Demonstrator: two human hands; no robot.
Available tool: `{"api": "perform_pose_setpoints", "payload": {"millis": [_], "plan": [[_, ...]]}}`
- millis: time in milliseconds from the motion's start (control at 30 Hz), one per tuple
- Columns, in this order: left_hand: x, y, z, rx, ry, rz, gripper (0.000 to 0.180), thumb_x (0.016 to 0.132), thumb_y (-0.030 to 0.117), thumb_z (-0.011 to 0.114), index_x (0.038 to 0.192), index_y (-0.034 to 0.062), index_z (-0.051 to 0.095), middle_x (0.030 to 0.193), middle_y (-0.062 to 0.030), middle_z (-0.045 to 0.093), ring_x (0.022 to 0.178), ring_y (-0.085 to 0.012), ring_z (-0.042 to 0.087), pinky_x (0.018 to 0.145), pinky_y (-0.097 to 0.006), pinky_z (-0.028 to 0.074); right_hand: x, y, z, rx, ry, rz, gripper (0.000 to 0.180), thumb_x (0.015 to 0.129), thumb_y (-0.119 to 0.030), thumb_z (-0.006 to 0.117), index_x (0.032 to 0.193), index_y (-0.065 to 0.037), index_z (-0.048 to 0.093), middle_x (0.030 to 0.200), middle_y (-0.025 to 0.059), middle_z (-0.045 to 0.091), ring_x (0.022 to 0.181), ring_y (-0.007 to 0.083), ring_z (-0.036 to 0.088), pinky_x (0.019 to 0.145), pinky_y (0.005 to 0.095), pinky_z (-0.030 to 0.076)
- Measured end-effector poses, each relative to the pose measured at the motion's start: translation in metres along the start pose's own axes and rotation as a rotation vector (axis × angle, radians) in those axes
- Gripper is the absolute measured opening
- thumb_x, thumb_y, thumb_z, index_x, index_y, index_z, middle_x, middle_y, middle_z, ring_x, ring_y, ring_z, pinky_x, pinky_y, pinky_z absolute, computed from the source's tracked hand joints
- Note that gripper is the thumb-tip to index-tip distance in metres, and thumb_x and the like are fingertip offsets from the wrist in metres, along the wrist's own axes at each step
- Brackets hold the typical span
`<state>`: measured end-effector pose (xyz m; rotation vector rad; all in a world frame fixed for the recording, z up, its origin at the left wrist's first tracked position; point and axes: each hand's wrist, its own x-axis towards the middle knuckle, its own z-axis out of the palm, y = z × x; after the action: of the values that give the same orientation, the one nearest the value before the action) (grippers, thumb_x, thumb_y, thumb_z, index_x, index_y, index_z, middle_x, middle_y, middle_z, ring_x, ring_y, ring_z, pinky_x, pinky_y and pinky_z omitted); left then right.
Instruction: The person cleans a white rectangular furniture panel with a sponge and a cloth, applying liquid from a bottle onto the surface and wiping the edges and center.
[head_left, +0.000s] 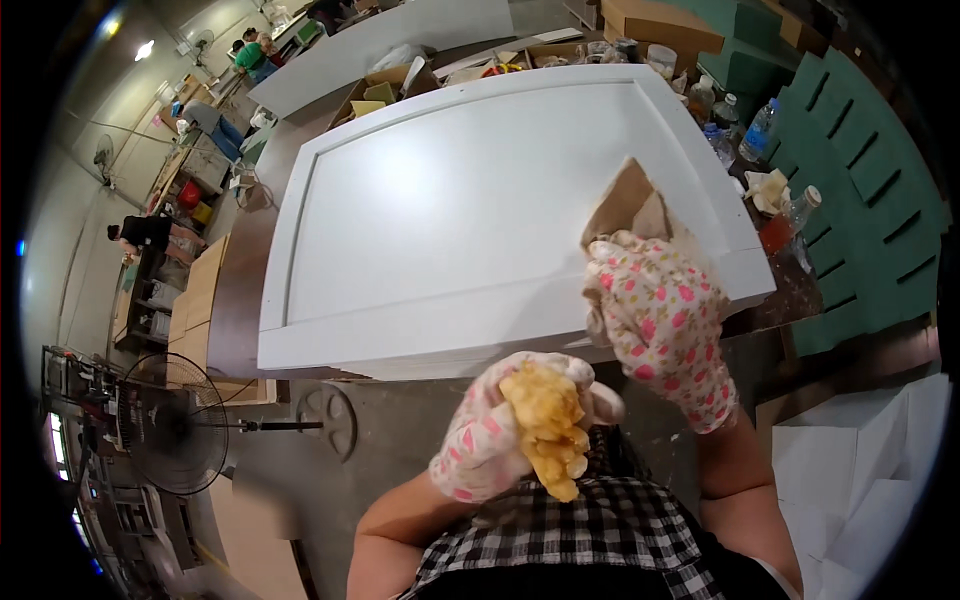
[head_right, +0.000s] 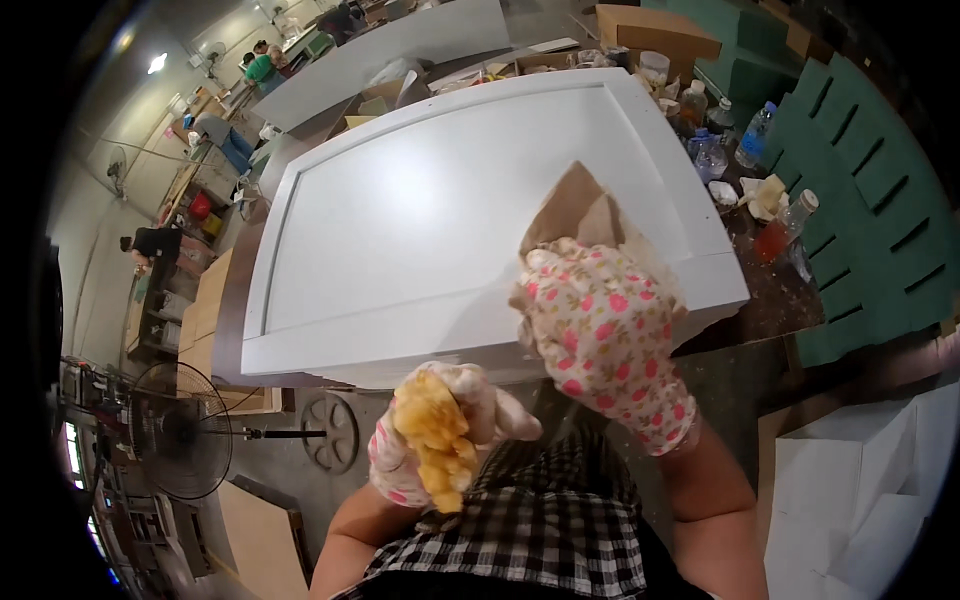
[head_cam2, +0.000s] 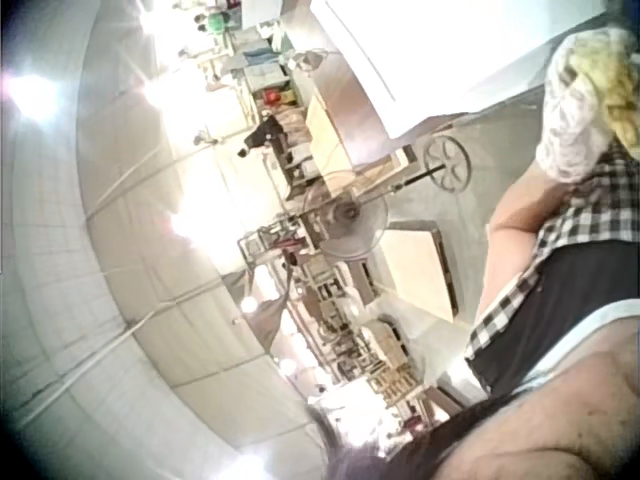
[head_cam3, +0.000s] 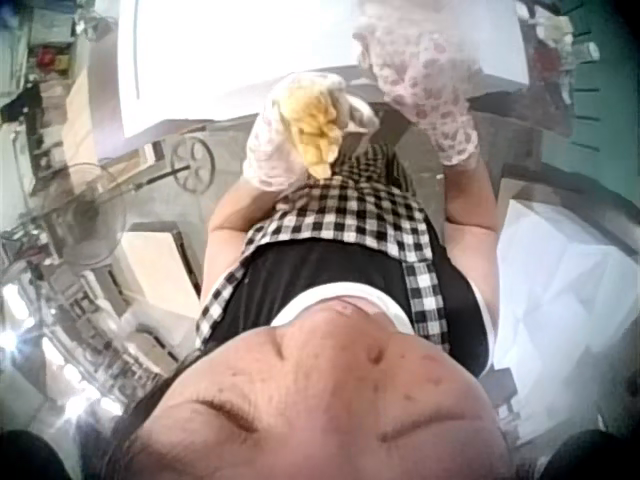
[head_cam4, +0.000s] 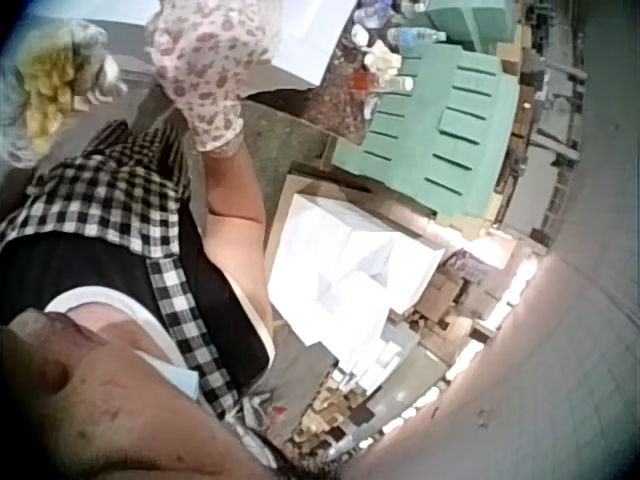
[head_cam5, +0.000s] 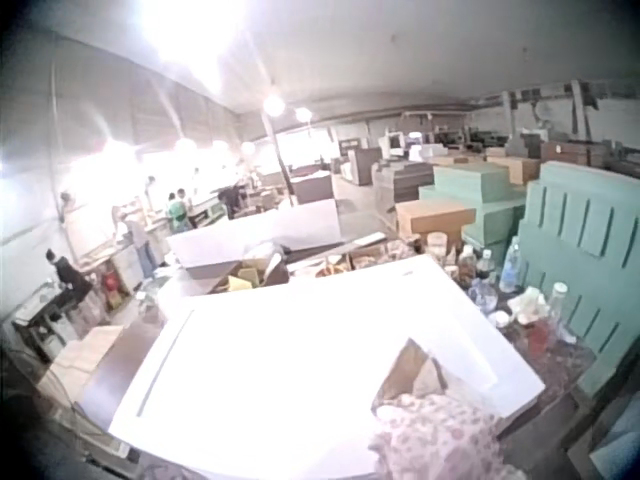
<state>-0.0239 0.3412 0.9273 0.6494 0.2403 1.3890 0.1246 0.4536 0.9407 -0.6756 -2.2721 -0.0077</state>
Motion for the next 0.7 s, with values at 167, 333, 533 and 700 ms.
{"api": "perform_pose_setpoints", "payload": {"millis": [167,333,533,700], "plan": [[-0.009,0.007,0.023,-0.309,-0.121,0.085,0.015,0.091,0.026,0.056,0.088,0.0113,0.056,0.077,-0.0065,0.054,0.080,-0.0236,0.049,0.077,-0.036,0.041,0.003,-0.006,-0.002,0.001,0.020,0.092,0.023,0.076,-0.013,0.062,0.097,-0.009,0.069,0.107,0.0121,0.066,0.108,0.0301,0.060,0.096,0.0428,0.045],[-0.037,0.038,0.036,-0.499,-0.256,0.180,0.014,0.088,0.025,0.058,0.087,0.0112,0.056,0.081,-0.0116,0.054,0.079,-0.0271,0.048,0.074,-0.039,0.041,-0.001,-0.006,0.007,-0.056,0.027,0.183,0.025,0.079,-0.016,0.058,0.101,-0.007,0.068,0.110,0.0134,0.065,0.109,0.0292,0.059,0.099,0.0408,0.042],[-0.071,0.076,0.013,-0.616,-0.302,0.056,0.013,0.088,0.025,0.058,0.087,0.0116,0.058,0.082,-0.0131,0.056,0.079,-0.0285,0.050,0.074,-0.040,0.042,-0.024,0.001,0.008,-0.101,-0.006,0.417,0.028,0.085,-0.019,0.057,0.109,-0.006,0.065,0.113,0.0128,0.064,0.110,0.0301,0.057,0.098,0.0400,0.041],[-0.089,0.095,-0.001,-0.685,-0.310,0.021,0.013,0.088,0.025,0.058,0.087,0.0119,0.059,0.083,-0.0144,0.057,0.079,-0.0297,0.052,0.075,-0.041,0.043,-0.029,-0.006,0.009,-0.158,-0.013,0.526,0.029,0.087,-0.022,0.058,0.110,-0.006,0.065,0.113,0.0127,0.064,0.110,0.0302,0.057,0.098,0.0400,0.040]]}}
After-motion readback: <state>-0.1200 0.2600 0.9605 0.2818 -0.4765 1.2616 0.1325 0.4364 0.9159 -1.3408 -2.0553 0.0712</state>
